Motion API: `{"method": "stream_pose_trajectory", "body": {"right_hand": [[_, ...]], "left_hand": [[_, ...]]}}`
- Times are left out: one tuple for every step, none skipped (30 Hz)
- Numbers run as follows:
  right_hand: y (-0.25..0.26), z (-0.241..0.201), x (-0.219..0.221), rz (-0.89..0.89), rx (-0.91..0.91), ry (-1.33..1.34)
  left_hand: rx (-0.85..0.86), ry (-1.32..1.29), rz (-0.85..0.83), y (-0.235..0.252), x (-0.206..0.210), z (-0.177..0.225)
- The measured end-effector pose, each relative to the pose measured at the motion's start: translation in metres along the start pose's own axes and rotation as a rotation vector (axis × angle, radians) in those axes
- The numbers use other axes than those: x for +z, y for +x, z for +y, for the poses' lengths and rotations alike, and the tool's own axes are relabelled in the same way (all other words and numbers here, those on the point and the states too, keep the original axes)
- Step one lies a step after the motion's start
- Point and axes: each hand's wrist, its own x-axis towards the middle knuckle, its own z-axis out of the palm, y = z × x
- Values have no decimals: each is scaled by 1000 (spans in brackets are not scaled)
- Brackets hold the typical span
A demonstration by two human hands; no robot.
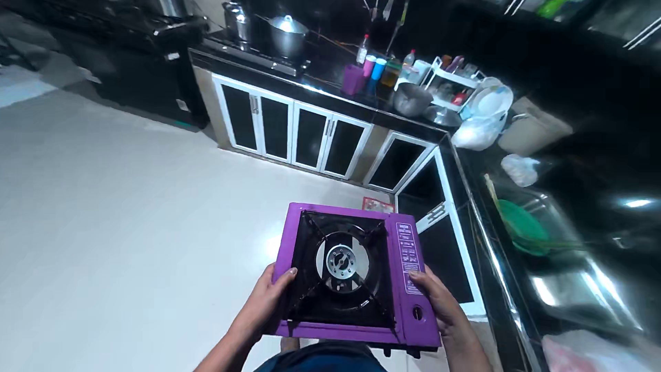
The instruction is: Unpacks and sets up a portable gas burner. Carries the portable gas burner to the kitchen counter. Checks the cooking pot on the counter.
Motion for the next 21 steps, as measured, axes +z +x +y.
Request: {"method": "stream_pose_trajectory", "body": {"right_hand": [[21, -13, -1, 13, -3, 8], [42, -24, -3, 29, -7, 20], [64, -34, -4, 54, -12, 30], [87, -44, -5, 81, -17, 38], [113, -52, -6, 104, -20, 52], [140, -59, -8, 115, -23, 68], [169, -66, -10, 123, -21, 78], [199, -74, -11, 125, -19, 88], [229, -82, -11, 119, -19, 104], [261, -94, -12, 111, -21, 111], [293, -110, -10, 97, -21, 109], [322, -126, -7, 86, -11, 107], [347, -141, -4, 64, 3, 97], [374, -157, 0, 32, 10, 84], [401, -174, 5, -4, 13, 69], [427, -191, 12, -35, 18, 46], [451, -206, 20, -63, 26, 21], [475, -221, 29, -95, 38, -9], [498, -234, 39, -133, 46, -38], [521, -246, 50, -170, 49, -59], [545, -256, 63, -212, 52, -71]], "left_hand": [[-7, -2, -19, 26, 7, 17], [-9, -5, -39, 52, 14, 31], [-10, -8, -61, 79, 22, 44], [-10, -8, -82, 106, 30, 55], [-5, -5, -97, 134, 37, 66], [-2, 7, -107, 163, 44, 76], [-2, 21, -112, 192, 51, 86], [-2, 32, -108, 220, 57, 96], [-1, 36, -97, 247, 65, 107], [3, 33, -77, 273, 73, 120], [5, 30, -53, 297, 80, 135], [3, 29, -26, 318, 86, 151], [0, 26, -3, 336, 90, 166], [3, 20, 16, 354, 93, 180], [14, 10, 35, 373, 94, 194], [23, -2, 57, 391, 95, 207], [26, -13, 82, 407, 95, 220], [25, -27, 109, 423, 94, 230], [23, -38, 143, 438, 92, 240], [21, -47, 181, 454, 89, 248], [20, -61, 218, 470, 84, 255]]}}
